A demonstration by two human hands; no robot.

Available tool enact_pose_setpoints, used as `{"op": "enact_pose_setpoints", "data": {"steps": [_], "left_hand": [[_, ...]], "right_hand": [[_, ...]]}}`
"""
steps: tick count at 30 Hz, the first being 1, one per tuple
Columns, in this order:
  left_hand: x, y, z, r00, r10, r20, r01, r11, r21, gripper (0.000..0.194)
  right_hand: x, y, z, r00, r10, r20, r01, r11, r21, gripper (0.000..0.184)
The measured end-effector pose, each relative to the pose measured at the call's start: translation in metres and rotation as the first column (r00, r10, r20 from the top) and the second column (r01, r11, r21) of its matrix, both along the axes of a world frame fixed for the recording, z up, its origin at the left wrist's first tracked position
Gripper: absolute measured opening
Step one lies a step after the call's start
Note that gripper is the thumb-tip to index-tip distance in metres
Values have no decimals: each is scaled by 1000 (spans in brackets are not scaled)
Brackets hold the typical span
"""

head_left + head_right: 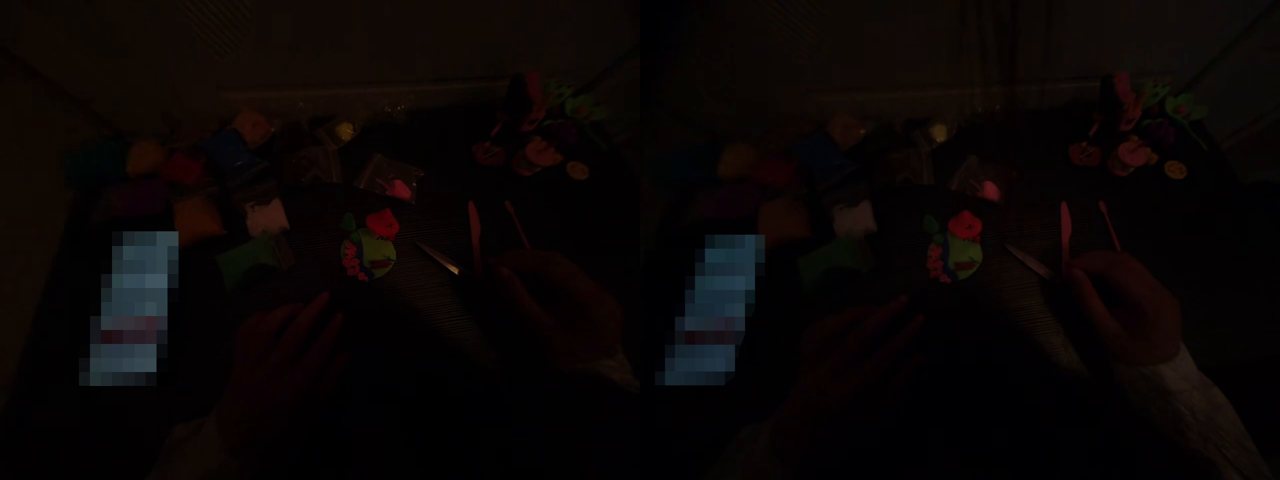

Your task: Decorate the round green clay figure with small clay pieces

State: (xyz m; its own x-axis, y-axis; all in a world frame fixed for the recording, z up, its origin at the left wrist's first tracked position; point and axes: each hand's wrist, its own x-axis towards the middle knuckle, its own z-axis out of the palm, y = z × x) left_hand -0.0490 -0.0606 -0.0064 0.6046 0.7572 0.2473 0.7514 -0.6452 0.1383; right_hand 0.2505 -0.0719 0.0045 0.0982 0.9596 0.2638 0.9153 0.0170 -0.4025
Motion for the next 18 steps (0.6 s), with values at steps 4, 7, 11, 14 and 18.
{"op": "enact_pose_setpoints", "data": {"steps": [4, 7, 11, 14, 18], "left_hand": [[-2, -1, 1, 999, 9, 45, -9, 1000, 12, 29], [-3, 2, 2, 997, 15, 74, -16, 1000, 10, 27], [-3, 8, 3, 989, 84, 125, -79, 996, -42, 26], [-2, 11, 2, 981, 92, 172, -79, 994, -80, 20], [1, 13, -1, 983, 58, 173, -35, 990, -136, 21]], "right_hand": [[0, 1, -1, 1000, -8, 9, 8, 1000, 7, 12], [-1, 1, -2, 999, -26, 22, 26, 1000, 9, 12], [-2, 1, -2, 1000, -6, -8, 6, 1000, 9, 12], [-3, 0, -1, 998, -59, -3, 59, 998, -10, 12], [-1, 0, 0, 999, -32, -2, 32, 999, -8, 12]]}}
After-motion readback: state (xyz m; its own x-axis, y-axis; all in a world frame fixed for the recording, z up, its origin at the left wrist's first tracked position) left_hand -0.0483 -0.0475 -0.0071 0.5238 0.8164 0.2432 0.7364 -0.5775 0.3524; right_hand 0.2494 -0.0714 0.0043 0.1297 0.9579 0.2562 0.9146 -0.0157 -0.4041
